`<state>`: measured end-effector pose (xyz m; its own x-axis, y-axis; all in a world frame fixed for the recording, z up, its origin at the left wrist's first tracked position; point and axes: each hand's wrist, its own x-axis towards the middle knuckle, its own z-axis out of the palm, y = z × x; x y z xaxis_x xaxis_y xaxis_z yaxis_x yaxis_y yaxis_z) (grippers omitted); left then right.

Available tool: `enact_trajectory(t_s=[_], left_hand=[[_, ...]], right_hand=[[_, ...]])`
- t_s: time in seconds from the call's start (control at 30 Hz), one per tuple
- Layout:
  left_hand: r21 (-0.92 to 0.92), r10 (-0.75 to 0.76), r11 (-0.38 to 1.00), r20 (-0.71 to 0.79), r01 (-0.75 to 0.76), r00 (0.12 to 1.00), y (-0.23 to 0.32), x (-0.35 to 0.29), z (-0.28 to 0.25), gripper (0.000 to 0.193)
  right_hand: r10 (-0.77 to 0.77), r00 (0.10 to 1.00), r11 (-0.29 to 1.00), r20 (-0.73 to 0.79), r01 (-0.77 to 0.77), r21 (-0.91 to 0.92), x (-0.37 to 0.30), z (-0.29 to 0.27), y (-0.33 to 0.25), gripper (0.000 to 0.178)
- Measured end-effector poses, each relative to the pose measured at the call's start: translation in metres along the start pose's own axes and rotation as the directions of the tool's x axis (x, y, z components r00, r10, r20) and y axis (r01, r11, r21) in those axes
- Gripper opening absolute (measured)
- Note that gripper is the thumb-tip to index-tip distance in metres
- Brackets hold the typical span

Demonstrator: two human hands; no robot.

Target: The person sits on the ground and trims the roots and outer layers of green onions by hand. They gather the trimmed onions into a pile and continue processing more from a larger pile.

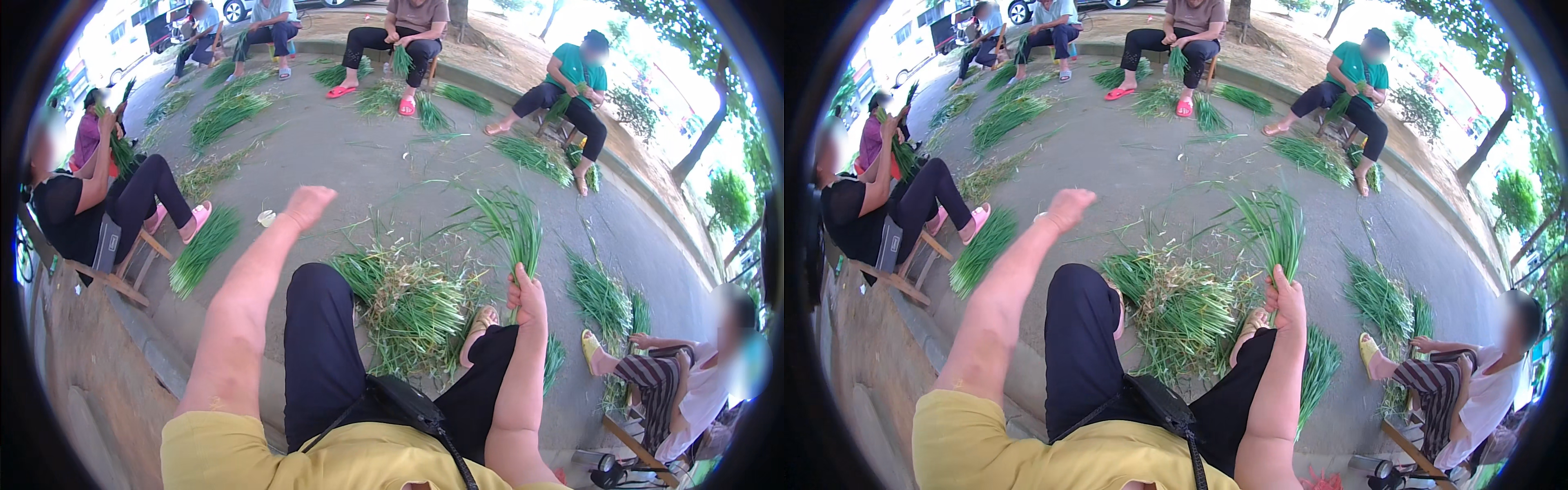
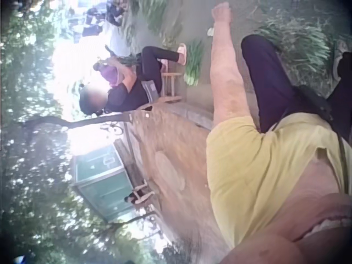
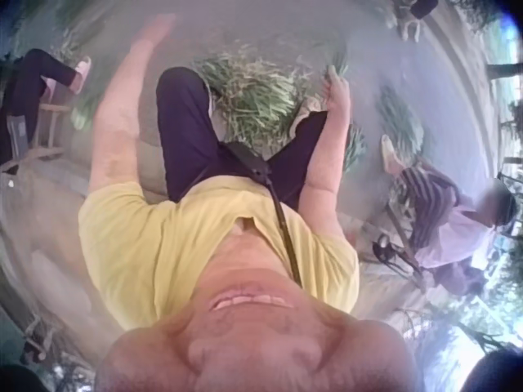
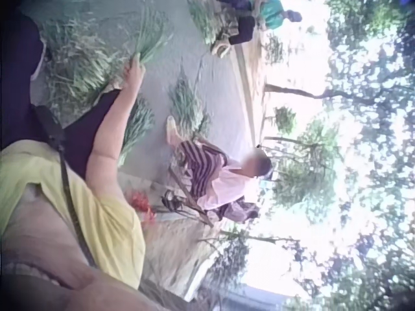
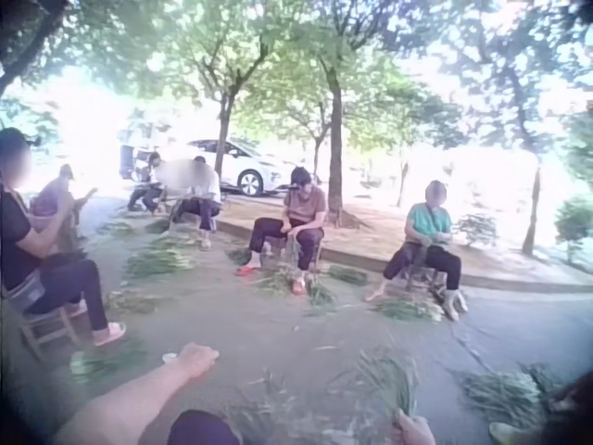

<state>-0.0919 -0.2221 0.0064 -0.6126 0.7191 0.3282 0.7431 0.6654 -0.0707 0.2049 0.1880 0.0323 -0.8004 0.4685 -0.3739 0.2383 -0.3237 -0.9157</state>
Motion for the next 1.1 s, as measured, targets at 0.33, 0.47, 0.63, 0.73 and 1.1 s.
enact_trajectory(t_s=[0.33, 0.47, 0.63, 0.73, 1.1], left_hand=[[-0.683, 0.345, 0.688, 0.605, 0.245, 0.717, 0.171, 0.06, 0.001, 0.068], [-0.718, 0.496, -0.051, 0.586, 0.695, 0.641, 0.239, 0.063, 0.003, 0.067], [-0.53, 0.391, -0.701, 0.274, 0.477, 0.879, 0.255, 0.054, 0.017, 0.063], [-0.515, 0.286, -0.79, 0.169, 0.332, 0.943, 0.243, 0.059, -0.005, 0.061], [-0.708, -0.01, -0.706, 0.04, 0.021, 0.999, 0.197, 0.05, -0.033, 0.038]], right_hand=[[0.053, 0.965, 0.979, 0.257, -0.101, 0.177, 0.007, 0.045, 0.02, 0.018], [0.044, 0.899, 0.979, 0.436, -0.126, 0.16, 0.009, 0.068, 0.032, 0.014], [0.111, 0.819, 0.993, 0.563, -0.12, -0.021, -0.003, 0.098, 0.046, 0.022], [0.029, 0.818, 0.994, 0.575, 0.035, -0.101, -0.006, 0.097, 0.035, 0.024], [0.015, 0.819, 0.704, 0.574, 0.398, -0.588, 0.008, 0.1, 0.059, 0.024]])
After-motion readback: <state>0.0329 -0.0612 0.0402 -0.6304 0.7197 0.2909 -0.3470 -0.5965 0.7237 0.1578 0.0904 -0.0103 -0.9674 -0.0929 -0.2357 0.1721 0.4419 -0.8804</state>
